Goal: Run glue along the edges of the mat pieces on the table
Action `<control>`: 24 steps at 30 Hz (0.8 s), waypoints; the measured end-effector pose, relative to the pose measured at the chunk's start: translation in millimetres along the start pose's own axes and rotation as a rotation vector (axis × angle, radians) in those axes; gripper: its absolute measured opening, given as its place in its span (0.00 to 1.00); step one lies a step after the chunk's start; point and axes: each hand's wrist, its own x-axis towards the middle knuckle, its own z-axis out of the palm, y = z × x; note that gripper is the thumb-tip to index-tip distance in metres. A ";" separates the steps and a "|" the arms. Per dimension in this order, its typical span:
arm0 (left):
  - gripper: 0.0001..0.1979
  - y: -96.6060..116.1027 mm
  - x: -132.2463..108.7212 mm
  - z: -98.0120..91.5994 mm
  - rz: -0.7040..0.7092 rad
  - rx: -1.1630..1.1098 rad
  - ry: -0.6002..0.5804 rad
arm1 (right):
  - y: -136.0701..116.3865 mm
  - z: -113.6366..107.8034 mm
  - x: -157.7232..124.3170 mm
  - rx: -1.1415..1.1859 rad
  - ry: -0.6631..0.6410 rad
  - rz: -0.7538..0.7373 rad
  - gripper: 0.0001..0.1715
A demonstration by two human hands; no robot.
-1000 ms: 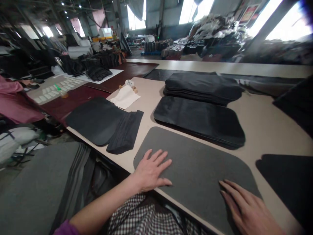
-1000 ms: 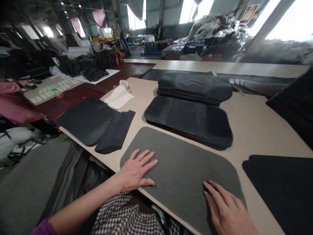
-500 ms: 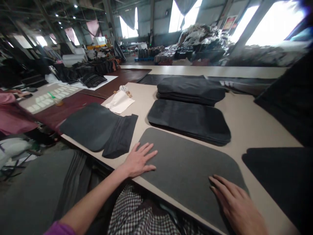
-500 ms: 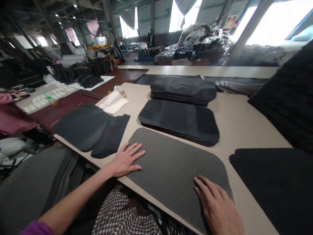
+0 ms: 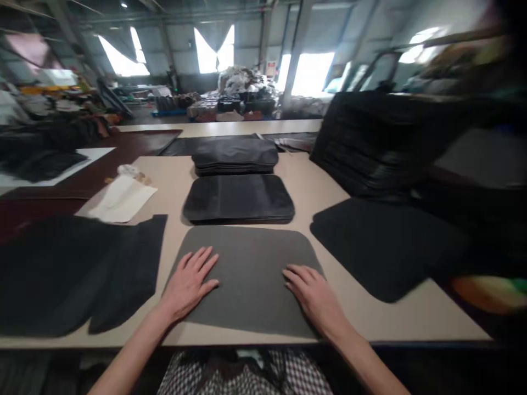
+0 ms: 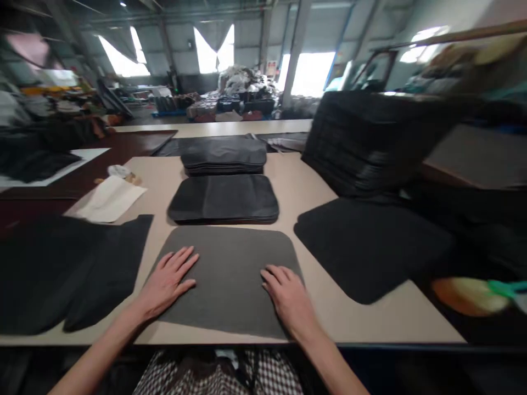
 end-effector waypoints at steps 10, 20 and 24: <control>0.34 4.2 -33.9 27.1 -0.026 0.067 0.032 | -80.4 -27.5 3.7 0.136 0.094 0.185 0.23; 0.34 5.2 -36.1 19.0 -0.016 0.047 -0.033 | -81.0 -26.1 -19.6 0.145 -0.077 0.114 0.33; 0.32 -6.5 -42.5 37.4 0.003 0.052 -0.053 | -3.3 -40.3 -79.9 -0.007 0.092 0.304 0.20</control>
